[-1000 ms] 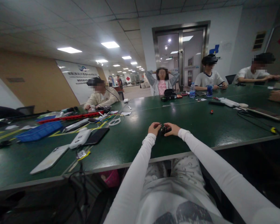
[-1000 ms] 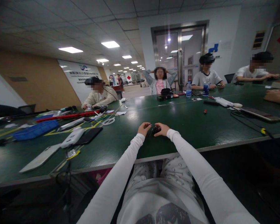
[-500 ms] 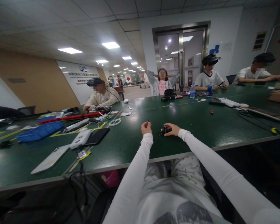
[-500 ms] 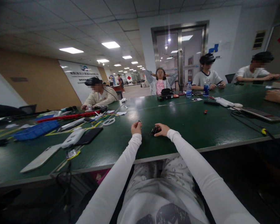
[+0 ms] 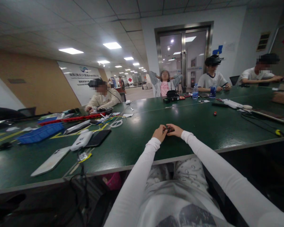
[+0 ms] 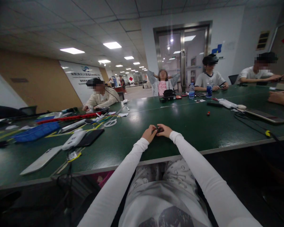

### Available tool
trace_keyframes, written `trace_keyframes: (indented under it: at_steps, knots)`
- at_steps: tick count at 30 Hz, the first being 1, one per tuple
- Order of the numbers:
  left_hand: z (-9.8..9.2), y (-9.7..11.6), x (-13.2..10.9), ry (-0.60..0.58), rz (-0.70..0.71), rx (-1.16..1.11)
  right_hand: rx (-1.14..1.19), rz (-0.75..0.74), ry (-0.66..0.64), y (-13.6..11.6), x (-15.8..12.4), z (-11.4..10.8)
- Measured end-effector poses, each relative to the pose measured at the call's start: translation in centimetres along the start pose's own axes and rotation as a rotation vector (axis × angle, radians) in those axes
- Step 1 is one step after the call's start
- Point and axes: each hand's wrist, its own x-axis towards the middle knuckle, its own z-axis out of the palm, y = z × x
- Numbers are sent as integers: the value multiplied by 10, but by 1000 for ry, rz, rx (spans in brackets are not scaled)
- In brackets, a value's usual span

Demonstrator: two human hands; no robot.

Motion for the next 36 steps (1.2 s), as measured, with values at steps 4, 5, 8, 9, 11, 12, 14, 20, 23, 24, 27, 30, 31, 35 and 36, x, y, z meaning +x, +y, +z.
trace_keyframes:
  at_steps: [4, 5, 8, 9, 11, 12, 14, 20, 23, 24, 27, 30, 31, 35, 36]
  knots:
    - [-9, -6, -1, -21, -13, 88, 44, 40, 21, 2, 1, 1]
    - [-13, -11, -1, -17, -25, 105, 43, 48, 23, 2, 0, 1]
    - [-34, -35, -6, 19, -101, 166, 29, 63, 25, 0, -2, 0]
    - [-44, -46, -9, 38, -142, 192, 28, 63, 21, -1, -3, 0]
    - [-69, -70, -18, 84, -236, 247, 31, 59, 11, -2, -5, 0]
    - [-83, -83, -24, 113, -292, 275, 33, 57, 7, -2, -5, 0]
    - [-112, -109, -39, 173, -398, 329, 30, 55, 6, -1, -5, 0]
    - [-175, -154, -79, 325, -630, 488, -3, 44, 5, 5, -5, 0]
    - [-185, -161, -88, 375, -683, 503, -6, 39, 2, 6, -5, 0]
    - [-187, -163, -89, 400, -681, 494, -8, 38, 2, 7, -6, 0]
    - [-190, -175, -92, 524, -667, 456, -13, 33, -3, 9, -5, 1]
    - [-193, -191, -95, 646, -712, 442, -19, 27, 0, 11, -4, 1]
    - [-193, -196, -96, 663, -725, 443, -20, 26, 0, 12, -4, 1]
    - [-192, -208, -96, 618, -715, 459, -17, 25, -14, 13, -4, 0]
    - [-192, -209, -95, 598, -704, 469, -17, 26, -17, 13, -4, 0]
